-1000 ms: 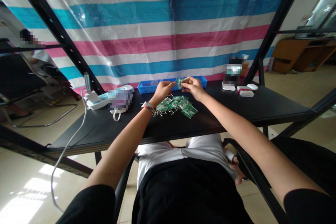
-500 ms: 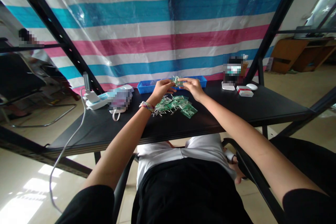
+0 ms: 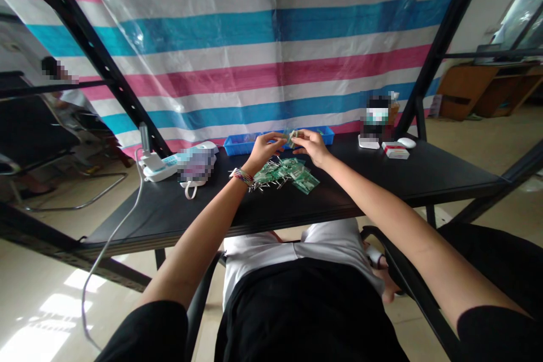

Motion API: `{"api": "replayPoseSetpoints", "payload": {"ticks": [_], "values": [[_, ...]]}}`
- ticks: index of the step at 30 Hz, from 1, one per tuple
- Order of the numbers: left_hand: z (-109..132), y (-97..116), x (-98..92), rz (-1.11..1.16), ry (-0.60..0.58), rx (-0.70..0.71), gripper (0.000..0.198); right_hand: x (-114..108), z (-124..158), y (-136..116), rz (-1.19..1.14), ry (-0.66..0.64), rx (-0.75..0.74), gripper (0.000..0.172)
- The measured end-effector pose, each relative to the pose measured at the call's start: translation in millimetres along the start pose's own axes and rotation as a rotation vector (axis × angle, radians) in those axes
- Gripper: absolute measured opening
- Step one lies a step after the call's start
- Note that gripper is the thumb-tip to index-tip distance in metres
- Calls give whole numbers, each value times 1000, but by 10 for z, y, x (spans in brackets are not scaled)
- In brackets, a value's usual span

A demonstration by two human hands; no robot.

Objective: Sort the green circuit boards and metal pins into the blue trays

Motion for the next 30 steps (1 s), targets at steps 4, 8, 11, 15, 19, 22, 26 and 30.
{"api": "replayPoseSetpoints", "payload": {"ticks": [4, 8, 11, 15, 19, 22, 26, 30], "values": [[-21, -14, -72, -39, 68, -53, 28, -204, -162, 58, 66, 192, -33, 44], [-44, -42, -116, -161, 4, -26, 20, -543, -371, -47, 357, 483, -153, 37], [-37, -65, -80, -291, -124, 64, 19, -733, -489, -265, 637, 617, -305, 26], [-2, -129, -41, -480, -224, 83, 26, -826, -568, -460, 941, 679, -370, 31], [21, -174, -44, -602, -278, 76, 31, -778, -576, -346, 1170, 541, -324, 34], [37, -198, -9, -581, -373, 80, 29, -743, -566, -142, 1273, 347, -247, 39], [48, -225, 38, -563, -435, 76, 28, -765, -545, -38, 1296, 296, -243, 44], [63, -209, 50, -567, -444, 49, 31, -772, -553, -78, 1318, 322, -290, 45]]}}
Point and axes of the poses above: each hand's wrist, its own z-axis away from the middle knuckle, its own x-axis out of the palm, y = z × x, the point moved 4 cm from there along -z, towards the middle knuckle, and after that the axes turned 5 degrees about x, right-handed, at the moved point
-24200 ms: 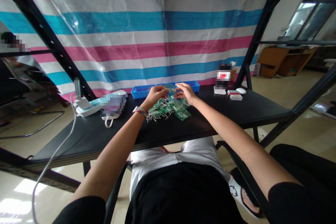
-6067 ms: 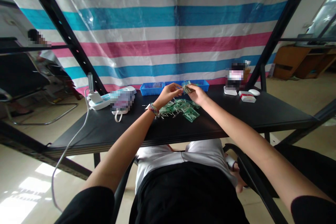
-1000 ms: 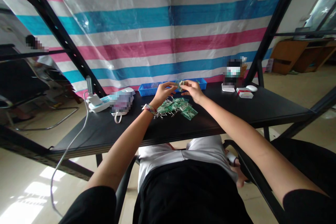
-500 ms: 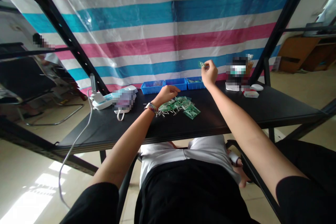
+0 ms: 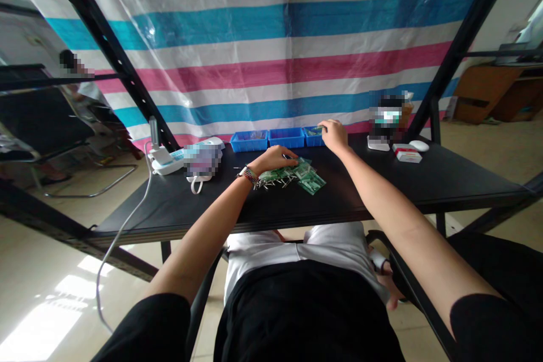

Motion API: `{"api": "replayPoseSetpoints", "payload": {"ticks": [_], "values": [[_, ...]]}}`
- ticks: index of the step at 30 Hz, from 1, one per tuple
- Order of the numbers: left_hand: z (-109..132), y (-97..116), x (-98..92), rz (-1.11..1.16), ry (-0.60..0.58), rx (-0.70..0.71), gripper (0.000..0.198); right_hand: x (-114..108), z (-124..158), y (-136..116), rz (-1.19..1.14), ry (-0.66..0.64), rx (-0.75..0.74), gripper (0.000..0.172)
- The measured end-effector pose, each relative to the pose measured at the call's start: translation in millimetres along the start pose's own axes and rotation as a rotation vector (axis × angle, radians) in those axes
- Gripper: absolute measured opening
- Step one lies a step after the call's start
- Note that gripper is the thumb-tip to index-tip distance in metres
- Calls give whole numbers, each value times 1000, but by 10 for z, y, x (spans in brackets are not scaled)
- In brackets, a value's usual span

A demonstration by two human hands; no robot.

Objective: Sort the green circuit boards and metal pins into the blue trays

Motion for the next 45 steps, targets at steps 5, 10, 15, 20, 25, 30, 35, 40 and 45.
{"api": "replayPoseSetpoints", "payload": {"ticks": [5, 10, 15, 20, 25, 30, 35, 40, 45], "values": [[30, 63, -13, -16, 27, -48, 29, 5, -44, -25, 19, 21, 14, 45], [36, 95, -4, -53, 69, -34, 21, 64, -37, -45, 77, -96, 32, 37], [40, 111, -45, -63, 166, -14, 29, 59, 13, -103, 144, -167, 53, 37], [29, 94, -95, -55, 266, 55, 42, 44, 71, -168, 156, -130, 18, 39], [19, 65, -170, -15, 404, 18, 41, -72, 101, -271, -73, -13, -25, 35], [-7, 8, -227, 151, 508, -39, 33, -50, 214, -620, -752, -290, 41, 32], [3, 31, -280, 309, 575, -60, 27, 101, 468, -991, -1159, -728, 182, 45], [50, 149, -310, 568, 584, -117, 29, 128, 473, -958, -1257, -656, 289, 37], [48, 203, -321, 657, 535, -38, 37, 106, 443, -889, -1225, -653, 321, 35]]}}
Point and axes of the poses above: each hand's wrist, its own z-axis away from the middle knuckle, its own x-axis out of the palm, y = z × x, the point moved 4 cm from there along -z, towards the middle knuckle, and after that the axes turned 5 degrees about x, right-handed, at the moved point
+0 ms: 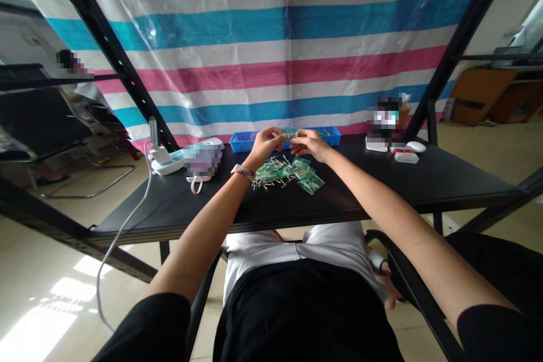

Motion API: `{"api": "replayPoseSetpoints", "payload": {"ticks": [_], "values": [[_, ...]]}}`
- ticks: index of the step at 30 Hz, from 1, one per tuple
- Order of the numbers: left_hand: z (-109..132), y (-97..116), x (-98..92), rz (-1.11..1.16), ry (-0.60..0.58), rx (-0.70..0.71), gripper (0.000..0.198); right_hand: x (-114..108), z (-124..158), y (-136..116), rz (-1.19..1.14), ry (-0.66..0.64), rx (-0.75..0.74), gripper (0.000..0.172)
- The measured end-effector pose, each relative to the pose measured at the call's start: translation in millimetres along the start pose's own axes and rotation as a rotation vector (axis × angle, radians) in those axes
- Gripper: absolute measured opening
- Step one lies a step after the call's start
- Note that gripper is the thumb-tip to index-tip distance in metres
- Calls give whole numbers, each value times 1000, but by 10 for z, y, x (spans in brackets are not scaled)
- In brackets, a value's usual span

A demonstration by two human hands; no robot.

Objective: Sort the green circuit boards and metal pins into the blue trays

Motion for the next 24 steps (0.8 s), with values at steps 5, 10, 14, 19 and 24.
{"api": "replayPoseSetpoints", "payload": {"ticks": [5, 10, 14, 19, 24], "values": [[-9, -38, -16, -28, 0, 7, 41, -26, 16, -44, 4, 59, -84, 33], [11, -29, -59, -177, 84, 61, 48, -73, -40, -37, 83, 156, -233, 36], [9, -63, -53, -194, -8, -75, 49, -83, -103, -3, 120, 193, -381, 43], [5, -120, -60, -11, -28, -278, 59, -75, -103, -2, 279, 201, -538, 30], [5, -139, -62, 36, 33, -272, 30, -34, 16, -63, 464, 226, -618, 17]]}}
Point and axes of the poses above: each hand's wrist, its own z-axis away from the middle knuckle, its own x-axis out of the palm, y = z × x, the point moved 4 cm from there along -z, towards the middle knuckle, and after that the axes turned 5 degrees about x, right-handed, at the moved point
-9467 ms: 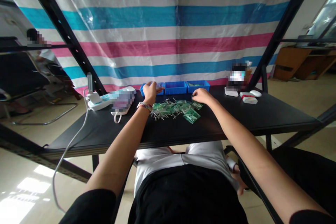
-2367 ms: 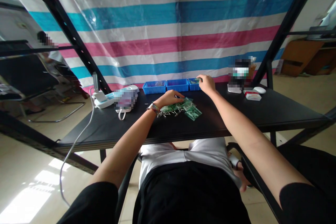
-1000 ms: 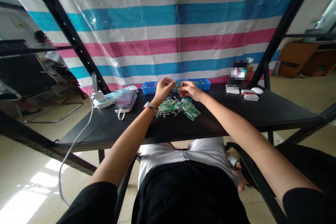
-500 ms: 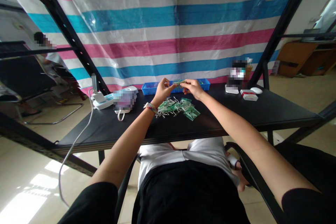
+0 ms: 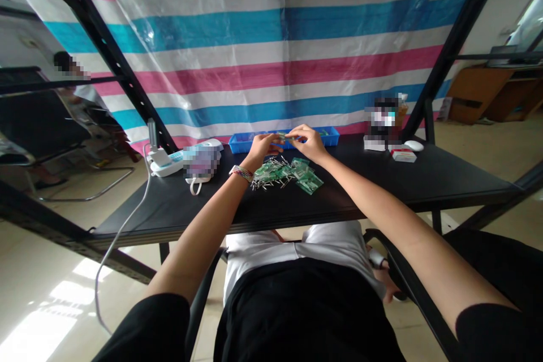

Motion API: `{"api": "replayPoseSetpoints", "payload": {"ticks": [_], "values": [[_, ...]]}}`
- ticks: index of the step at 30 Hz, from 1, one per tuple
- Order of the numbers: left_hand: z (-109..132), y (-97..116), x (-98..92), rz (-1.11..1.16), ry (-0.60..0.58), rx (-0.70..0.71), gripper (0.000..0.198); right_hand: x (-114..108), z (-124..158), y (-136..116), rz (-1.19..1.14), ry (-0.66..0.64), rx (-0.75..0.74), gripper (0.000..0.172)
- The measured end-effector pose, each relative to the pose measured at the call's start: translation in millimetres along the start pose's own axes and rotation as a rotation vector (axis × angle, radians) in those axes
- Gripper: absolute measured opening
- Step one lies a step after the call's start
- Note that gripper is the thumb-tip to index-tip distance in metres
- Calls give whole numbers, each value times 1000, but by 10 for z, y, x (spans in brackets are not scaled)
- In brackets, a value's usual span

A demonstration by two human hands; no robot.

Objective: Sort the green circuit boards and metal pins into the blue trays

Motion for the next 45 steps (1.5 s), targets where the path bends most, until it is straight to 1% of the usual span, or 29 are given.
{"api": "replayPoseSetpoints", "payload": {"ticks": [2, 3, 5, 6, 8, 10, 12, 14, 16, 18, 19, 23, 26, 28, 30, 33, 36, 38, 40, 42, 44, 45], "values": [[1, 6, -3, 3, 45, 30, 24, -10, 3, -30, 0, 10, 29, 24], [3, 13, -7, -2, 68, 50, 22, -17, -2, -30, -33, 23, 68, 30], [6, 29, -12, -21, 100, 91, 20, -22, -17, 5, -162, 51, 199, 39], [8, 35, -10, -32, 101, 107, 19, -14, -21, 35, -246, 51, 284, 41], [12, 38, 1, -52, 84, 127, 19, 24, -14, 88, -402, 14, 433, 38], [16, 31, 19, -67, 57, 141, 20, 68, 4, 113, -488, -51, 508, 33], [18, 13, 36, -82, 27, 144, 22, 92, 22, 122, -505, -91, 520, 35], [16, -9, 35, -120, 28, 144, 25, 95, 28, 136, -490, -86, 506, 37], [11, -20, 4, -185, 79, 157, 32, 83, 16, 153, -457, -48, 464, 36], [5, -21, -31, -219, 126, 157, 40, 72, -7, 162, -406, -13, 391, 37], [1, -24, -40, -208, 125, 138, 43, 71, -19, 164, -376, -2, 348, 37], [4, -20, -22, -70, 39, 7, 49, 77, -42, 154, -274, 4, 200, 38], [18, 6, -12, -19, 48, -26, 39, 81, -36, 143, -260, -4, 160, 32], [23, 12, -9, -10, 72, -28, 29, 83, -34, 149, -302, -9, 201, 24], [24, 13, -5, -17, 88, -5, 23, 75, -36, 167, -372, 16, 288, 21], [22, 11, -1, -45, 96, 49, 20, 59, -30, 189, -503, 53, 433, 27], [29, 9, 7, -67, 87, 83, 20, 76, -3, 189, -612, 15, 539, 26], [39, 11, 22, -89, 60, 98, 21, 100, 21, 187, -636, -13, 588, 27], [45, 11, 33, -119, 34, 110, 23, 117, 32, 192, -618, -23, 619, 29], [39, 3, 25, -148, 38, 120, 24, 95, 10, 208, -575, 1, 614, 30], [18, -20, -5, -178, 56, 117, 25, 0, -44, 240, -509, 64, 561, 28], [3, -35, -25, -205, 66, 118, 24, -84, -77, 262, -456, 116, 520, 27]]}}
Point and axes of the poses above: each hand's wrist, its own z-axis away from the middle knuckle, its own x-axis out of the palm, y = z × x, the point moved 4 cm from there along -z, towards the middle knuckle, and after that the axes turned 5 degrees about x, right-handed, at the moved point
